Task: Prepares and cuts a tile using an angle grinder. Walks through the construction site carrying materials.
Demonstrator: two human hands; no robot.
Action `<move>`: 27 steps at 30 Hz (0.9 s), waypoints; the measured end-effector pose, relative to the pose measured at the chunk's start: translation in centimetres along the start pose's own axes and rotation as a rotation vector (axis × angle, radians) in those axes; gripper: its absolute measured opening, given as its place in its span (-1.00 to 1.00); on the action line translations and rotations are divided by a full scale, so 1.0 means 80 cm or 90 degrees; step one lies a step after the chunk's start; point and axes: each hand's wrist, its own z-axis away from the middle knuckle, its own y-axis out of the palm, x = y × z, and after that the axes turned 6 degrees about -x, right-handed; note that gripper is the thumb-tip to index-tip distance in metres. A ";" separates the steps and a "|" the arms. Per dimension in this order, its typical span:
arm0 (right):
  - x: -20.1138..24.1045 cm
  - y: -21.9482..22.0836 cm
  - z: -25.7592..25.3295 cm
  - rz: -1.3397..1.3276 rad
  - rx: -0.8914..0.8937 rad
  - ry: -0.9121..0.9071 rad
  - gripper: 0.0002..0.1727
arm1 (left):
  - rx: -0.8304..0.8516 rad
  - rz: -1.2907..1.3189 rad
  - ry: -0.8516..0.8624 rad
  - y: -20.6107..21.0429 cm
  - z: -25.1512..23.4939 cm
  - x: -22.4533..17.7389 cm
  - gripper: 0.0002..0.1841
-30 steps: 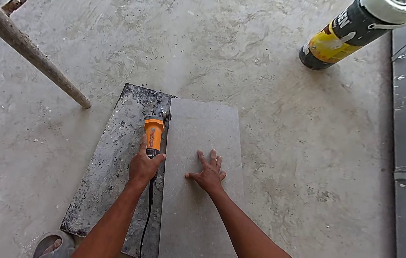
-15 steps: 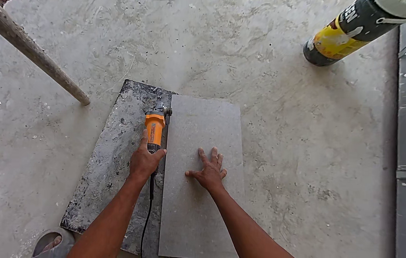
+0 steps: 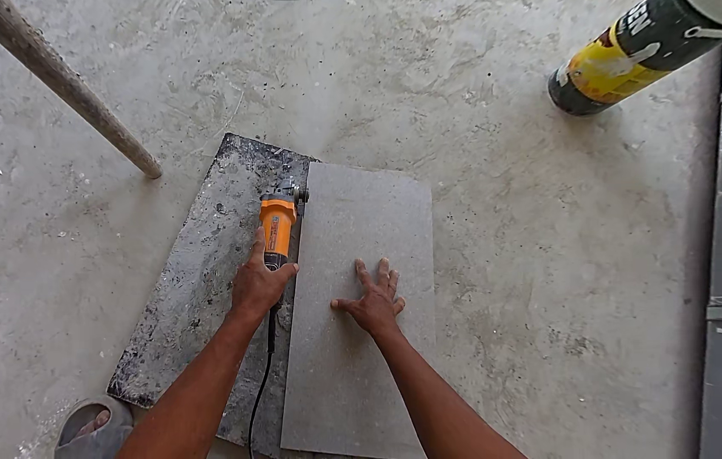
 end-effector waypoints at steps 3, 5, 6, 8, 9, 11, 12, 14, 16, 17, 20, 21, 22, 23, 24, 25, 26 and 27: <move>0.000 0.000 0.001 -0.002 -0.002 -0.001 0.24 | 0.001 -0.003 -0.002 -0.001 0.000 -0.001 0.09; 0.000 0.000 0.001 -0.006 -0.004 -0.001 0.25 | 0.002 -0.005 -0.005 -0.001 0.000 -0.001 0.10; 0.000 0.000 0.001 -0.006 -0.004 -0.002 0.25 | 0.002 -0.005 -0.003 0.000 0.000 0.000 0.10; 0.000 0.000 0.001 -0.007 -0.003 -0.001 0.26 | 0.002 -0.003 -0.001 0.001 0.000 0.001 0.10; 0.000 0.000 0.001 -0.009 -0.004 -0.002 0.26 | 0.004 -0.003 -0.001 0.001 0.000 0.001 0.10; 0.000 0.000 0.001 -0.011 -0.007 -0.005 0.25 | 0.008 -0.005 -0.003 -0.001 0.001 0.000 0.11; 0.000 0.000 0.001 -0.011 -0.007 -0.005 0.25 | 0.009 -0.005 -0.002 -0.001 0.002 0.000 0.11; 0.000 0.000 0.001 -0.010 -0.007 -0.004 0.25 | 0.007 -0.007 0.000 -0.001 0.003 0.001 0.11; 0.000 0.000 0.000 -0.003 -0.002 -0.002 0.26 | 0.004 -0.013 0.002 0.000 0.003 0.004 0.11; 0.000 0.000 0.000 0.000 0.001 0.000 0.25 | 0.003 -0.014 0.002 0.001 0.003 0.005 0.11; 0.000 0.000 0.000 -0.004 0.001 0.001 0.25 | 0.007 -0.011 0.002 0.001 0.004 0.006 0.11; 0.000 0.000 0.001 -0.005 -0.001 -0.001 0.25 | 0.008 -0.011 0.000 0.000 0.004 0.006 0.11; 0.000 0.000 0.001 -0.007 -0.003 -0.003 0.25 | 0.009 -0.013 -0.002 0.000 0.005 0.005 0.12; -0.001 0.000 0.001 -0.007 -0.005 -0.003 0.25 | 0.008 -0.013 -0.002 0.000 0.006 0.004 0.12; -0.001 0.001 0.001 -0.009 -0.006 -0.003 0.26 | 0.008 -0.012 -0.002 0.000 0.006 0.004 0.12; -0.001 0.001 0.001 -0.009 -0.007 -0.003 0.26 | 0.007 -0.012 -0.002 0.000 0.007 0.004 0.11; -0.001 0.001 0.000 -0.010 -0.006 -0.003 0.26 | 0.006 -0.012 -0.001 0.000 0.007 0.004 0.11; -0.001 0.001 0.000 -0.009 -0.005 -0.001 0.26 | 0.006 -0.012 0.000 0.000 0.007 0.005 0.11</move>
